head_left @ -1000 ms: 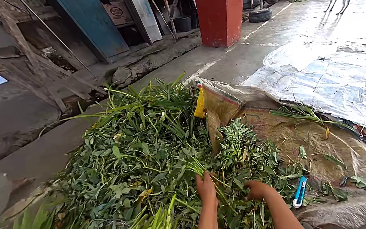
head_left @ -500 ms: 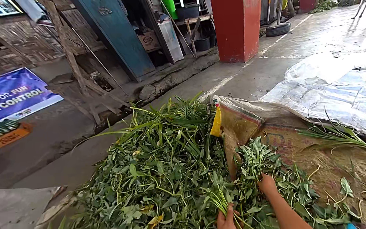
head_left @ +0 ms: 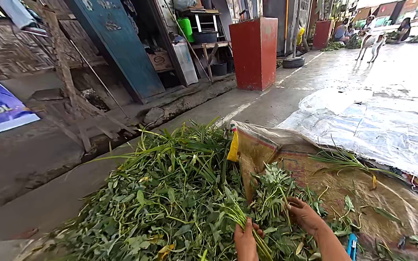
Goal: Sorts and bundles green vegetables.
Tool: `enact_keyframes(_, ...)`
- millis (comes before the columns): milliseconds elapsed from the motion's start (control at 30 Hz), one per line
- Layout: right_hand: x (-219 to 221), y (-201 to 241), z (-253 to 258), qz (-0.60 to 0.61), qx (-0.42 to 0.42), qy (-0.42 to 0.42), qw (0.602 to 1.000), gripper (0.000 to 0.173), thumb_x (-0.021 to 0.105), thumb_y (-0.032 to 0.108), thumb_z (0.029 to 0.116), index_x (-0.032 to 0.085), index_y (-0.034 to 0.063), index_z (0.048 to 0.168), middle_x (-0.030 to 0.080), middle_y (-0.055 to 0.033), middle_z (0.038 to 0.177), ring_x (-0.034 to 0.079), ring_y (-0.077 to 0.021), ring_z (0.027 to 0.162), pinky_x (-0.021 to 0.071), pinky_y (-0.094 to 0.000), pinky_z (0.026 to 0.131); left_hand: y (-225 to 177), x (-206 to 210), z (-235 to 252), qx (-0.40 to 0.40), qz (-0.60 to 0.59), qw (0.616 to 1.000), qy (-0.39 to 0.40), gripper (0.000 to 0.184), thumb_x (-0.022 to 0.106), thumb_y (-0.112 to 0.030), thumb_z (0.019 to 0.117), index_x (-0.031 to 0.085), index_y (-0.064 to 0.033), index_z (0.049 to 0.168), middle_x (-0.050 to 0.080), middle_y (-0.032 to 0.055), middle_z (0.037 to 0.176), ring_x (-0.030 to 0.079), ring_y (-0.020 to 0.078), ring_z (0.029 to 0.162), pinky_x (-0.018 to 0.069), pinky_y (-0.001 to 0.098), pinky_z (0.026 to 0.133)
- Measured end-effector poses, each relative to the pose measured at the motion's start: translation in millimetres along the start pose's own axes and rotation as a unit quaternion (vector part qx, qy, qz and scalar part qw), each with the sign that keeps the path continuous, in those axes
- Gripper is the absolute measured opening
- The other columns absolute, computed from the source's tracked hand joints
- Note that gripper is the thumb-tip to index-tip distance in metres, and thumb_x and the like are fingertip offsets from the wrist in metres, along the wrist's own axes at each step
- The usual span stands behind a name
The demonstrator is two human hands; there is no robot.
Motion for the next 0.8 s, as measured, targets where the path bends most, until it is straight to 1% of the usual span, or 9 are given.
enact_keyframes(67,-9.7,-8.1,-9.3,-0.020,0.045,-0.040,0.998,0.033,0.062,0.008,0.1011,0.057,0.0071,0.133,0.066,-0.0084,0.100,0.061,-0.0137,0.074,0.0520,-0.0314,0.066,2.7,0.1,-5.0,-0.007,0.003,1.000,0.005,0.023,0.046,-0.014,0.1102,0.048,0.0025,0.125,0.060,0.0111,0.078,0.064,0.0182,0.060,0.0594,0.0330,0.058)
enact_keyframes(133,-16.7,-13.4,-19.6,-0.092,0.085,-0.046,0.991,0.037,0.064,0.011,0.1008,0.056,0.0081,0.137,0.063,-0.0083,0.102,0.055,-0.0130,0.072,0.0472,-0.0307,0.065,6.0,-1.8,-10.7,-0.007,0.013,1.000,0.009,0.024,0.046,-0.014,0.1103,0.048,0.0029,0.127,0.060,0.0110,0.079,0.063,0.0180,0.059,0.0589,0.0324,0.058)
enact_keyframes(233,-2.8,19.9,-39.9,-0.017,0.020,0.009,1.000,0.026,0.057,0.008,0.1029,0.056,0.0089,0.129,0.067,-0.0066,0.096,0.061,-0.0094,0.067,0.0527,-0.0262,0.061,2.0,6.3,-11.4,0.002,0.018,1.000,0.023,0.024,0.046,-0.014,0.1103,0.047,0.0034,0.127,0.060,0.0113,0.079,0.063,0.0181,0.059,0.0584,0.0322,0.058)
enact_keyframes(333,-19.5,2.7,-46.2,-0.160,0.071,0.003,0.985,0.031,0.067,0.012,0.0991,0.062,0.0061,0.130,0.066,-0.0070,0.103,0.057,-0.0115,0.072,0.0492,-0.0300,0.067,5.7,7.4,-18.2,0.004,0.013,1.000,0.022,0.023,0.046,-0.014,0.1103,0.047,0.0032,0.126,0.059,0.0114,0.078,0.063,0.0187,0.059,0.0585,0.0329,0.057)
enact_keyframes(467,0.4,16.0,-68.2,-0.071,0.014,0.059,0.996,0.020,0.061,0.009,0.1013,0.059,0.0093,0.122,0.064,-0.0012,0.094,0.056,-0.0065,0.066,0.0483,-0.0231,0.059,-2.3,9.2,-19.1,0.028,0.009,0.999,0.015,0.025,0.047,-0.014,0.1101,0.047,0.0031,0.128,0.060,0.0122,0.078,0.063,0.0186,0.059,0.0578,0.0328,0.056)
enact_keyframes(533,-3.9,7.4,-70.2,-0.145,0.026,0.043,0.988,0.026,0.067,0.012,0.0989,0.062,0.0069,0.124,0.066,-0.0041,0.099,0.057,-0.0086,0.071,0.0468,-0.0258,0.062,-1.9,7.2,-23.6,0.029,0.010,1.000,0.006,0.024,0.047,-0.014,0.1100,0.047,0.0032,0.127,0.060,0.0121,0.078,0.062,0.0182,0.059,0.0576,0.0321,0.056)
enact_keyframes(633,7.1,10.2,-75.2,-0.126,-0.042,0.046,0.990,0.025,0.068,0.007,0.0956,0.061,0.0054,0.119,0.065,-0.0029,0.093,0.058,-0.0083,0.069,0.0488,-0.0249,0.060,-6.2,8.6,-26.6,0.036,0.017,0.999,0.012,0.025,0.048,-0.014,0.1097,0.048,0.0033,0.128,0.060,0.0114,0.080,0.063,0.0175,0.060,0.0575,0.0311,0.057)
enact_keyframes(700,11.0,3.2,-75.1,-0.167,-0.056,0.030,0.984,0.030,0.072,0.004,0.0917,0.063,0.0009,0.120,0.066,-0.0072,0.099,0.064,-0.0129,0.081,0.0548,-0.0304,0.072,-5.4,7.2,-28.4,0.036,0.025,0.999,0.017,0.025,0.050,-0.013,0.1089,0.050,0.0032,0.127,0.063,0.0118,0.082,0.063,0.0171,0.061,0.0568,0.0305,0.057)
enact_keyframes(800,28.5,-6.2,-71.9,-0.180,-0.088,0.033,0.979,0.030,0.074,0.004,0.0901,0.064,0.0003,0.119,0.067,-0.0090,0.103,0.066,-0.0152,0.087,0.0571,-0.0328,0.079,-8.4,9.0,-25.6,0.047,0.029,0.998,0.040,0.023,0.052,-0.012,0.1079,0.052,0.0034,0.125,0.067,0.0125,0.085,0.064,0.0164,0.063,0.0559,0.0289,0.057)
Point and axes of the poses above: each hand's wrist, its own z-axis towards the middle knuckle, its own x-axis out of the palm, y = z × x, the point moved 8 cm from there along z, towards the middle knuckle
